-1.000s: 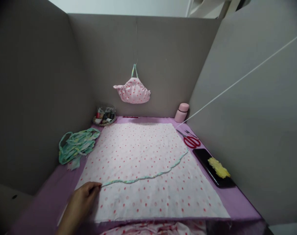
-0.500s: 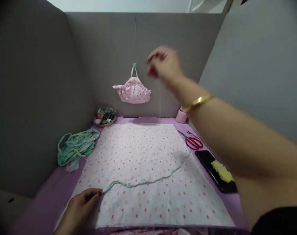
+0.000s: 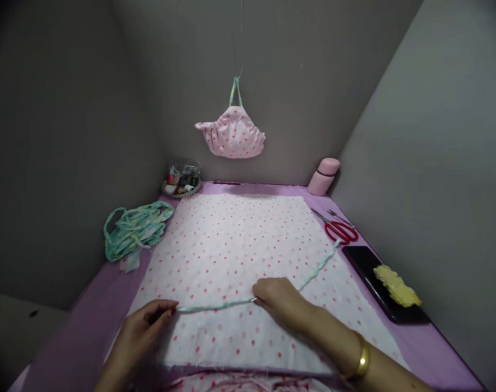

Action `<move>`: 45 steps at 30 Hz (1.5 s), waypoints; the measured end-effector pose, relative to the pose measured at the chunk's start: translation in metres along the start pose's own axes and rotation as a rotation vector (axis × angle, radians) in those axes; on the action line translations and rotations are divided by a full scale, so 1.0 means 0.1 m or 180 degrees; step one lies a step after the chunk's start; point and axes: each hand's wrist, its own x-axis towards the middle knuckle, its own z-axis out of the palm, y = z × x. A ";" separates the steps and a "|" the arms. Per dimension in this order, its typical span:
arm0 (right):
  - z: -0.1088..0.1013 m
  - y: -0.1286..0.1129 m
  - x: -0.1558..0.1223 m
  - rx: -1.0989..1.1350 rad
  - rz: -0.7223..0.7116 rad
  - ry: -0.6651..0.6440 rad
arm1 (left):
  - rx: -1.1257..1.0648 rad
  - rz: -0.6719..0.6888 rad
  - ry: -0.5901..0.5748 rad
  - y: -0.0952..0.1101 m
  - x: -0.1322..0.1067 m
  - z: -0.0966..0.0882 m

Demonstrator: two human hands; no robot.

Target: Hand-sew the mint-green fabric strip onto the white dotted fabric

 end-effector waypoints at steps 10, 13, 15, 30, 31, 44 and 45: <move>-0.10 0.41 -0.13 0.0169 0.0317 0.0278 | -0.0167 0.0287 -0.0253 0.09 -0.23 0.29; -0.12 0.21 -0.13 0.0386 0.0454 0.0638 | -0.0206 0.0238 -0.0188 0.09 -0.28 0.29; -0.09 -0.05 -0.10 0.0672 0.0378 0.0921 | -0.0176 0.0245 -0.0122 0.10 -0.30 0.29; 0.51 -0.89 0.26 0.1829 0.0092 0.1209 | -0.0520 0.0372 0.0090 0.05 -0.35 0.35; 0.51 -0.90 0.24 0.1853 0.0225 0.1345 | -0.0526 0.0346 0.0095 0.04 -0.35 0.36; 0.76 -1.07 0.06 0.1494 -0.0083 0.1192 | -0.0229 0.0624 0.0275 -0.04 -0.39 0.39; 0.77 -1.06 0.06 0.1496 -0.0076 0.1196 | -0.0240 0.0645 0.0278 -0.04 -0.39 0.39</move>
